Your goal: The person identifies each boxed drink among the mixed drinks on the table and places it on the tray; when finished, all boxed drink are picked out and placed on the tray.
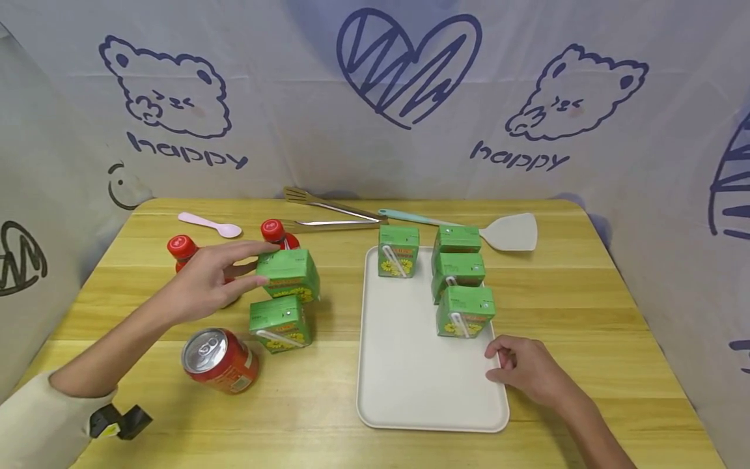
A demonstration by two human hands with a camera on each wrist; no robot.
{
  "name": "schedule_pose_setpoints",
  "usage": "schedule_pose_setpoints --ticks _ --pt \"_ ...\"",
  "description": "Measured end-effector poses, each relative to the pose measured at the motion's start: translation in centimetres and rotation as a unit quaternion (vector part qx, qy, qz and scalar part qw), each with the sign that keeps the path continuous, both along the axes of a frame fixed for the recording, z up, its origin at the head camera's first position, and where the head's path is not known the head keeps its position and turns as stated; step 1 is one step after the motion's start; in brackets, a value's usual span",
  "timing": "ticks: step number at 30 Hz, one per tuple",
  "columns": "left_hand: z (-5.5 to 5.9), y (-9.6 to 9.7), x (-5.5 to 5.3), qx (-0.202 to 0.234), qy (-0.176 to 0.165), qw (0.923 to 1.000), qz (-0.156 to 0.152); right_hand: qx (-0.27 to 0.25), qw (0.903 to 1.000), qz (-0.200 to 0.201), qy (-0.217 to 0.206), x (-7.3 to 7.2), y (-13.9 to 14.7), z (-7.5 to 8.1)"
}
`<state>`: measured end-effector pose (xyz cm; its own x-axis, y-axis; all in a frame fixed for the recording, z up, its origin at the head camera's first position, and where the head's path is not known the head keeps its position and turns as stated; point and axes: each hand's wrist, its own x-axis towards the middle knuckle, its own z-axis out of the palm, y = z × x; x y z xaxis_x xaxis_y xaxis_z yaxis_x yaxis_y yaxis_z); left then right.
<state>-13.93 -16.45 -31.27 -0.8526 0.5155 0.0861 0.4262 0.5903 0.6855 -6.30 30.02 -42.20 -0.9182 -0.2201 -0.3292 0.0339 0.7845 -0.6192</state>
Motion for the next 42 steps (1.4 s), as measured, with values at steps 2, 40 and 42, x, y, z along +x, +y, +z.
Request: schedule_pose_setpoints --ticks 2,40,42 --pt "0.1 0.6 -0.1 0.004 0.002 1.0 -0.003 0.003 1.0 -0.002 -0.002 0.0 0.0 0.0" --pt "-1.6 13.3 -2.1 -0.008 -0.002 0.9986 -0.052 -0.007 0.9999 -0.007 -0.008 0.0 0.0 0.0" --pt "-1.9 13.9 -2.3 -0.009 -0.003 0.9984 -0.055 -0.007 0.9999 -0.006 -0.007 0.0 0.0 0.0"
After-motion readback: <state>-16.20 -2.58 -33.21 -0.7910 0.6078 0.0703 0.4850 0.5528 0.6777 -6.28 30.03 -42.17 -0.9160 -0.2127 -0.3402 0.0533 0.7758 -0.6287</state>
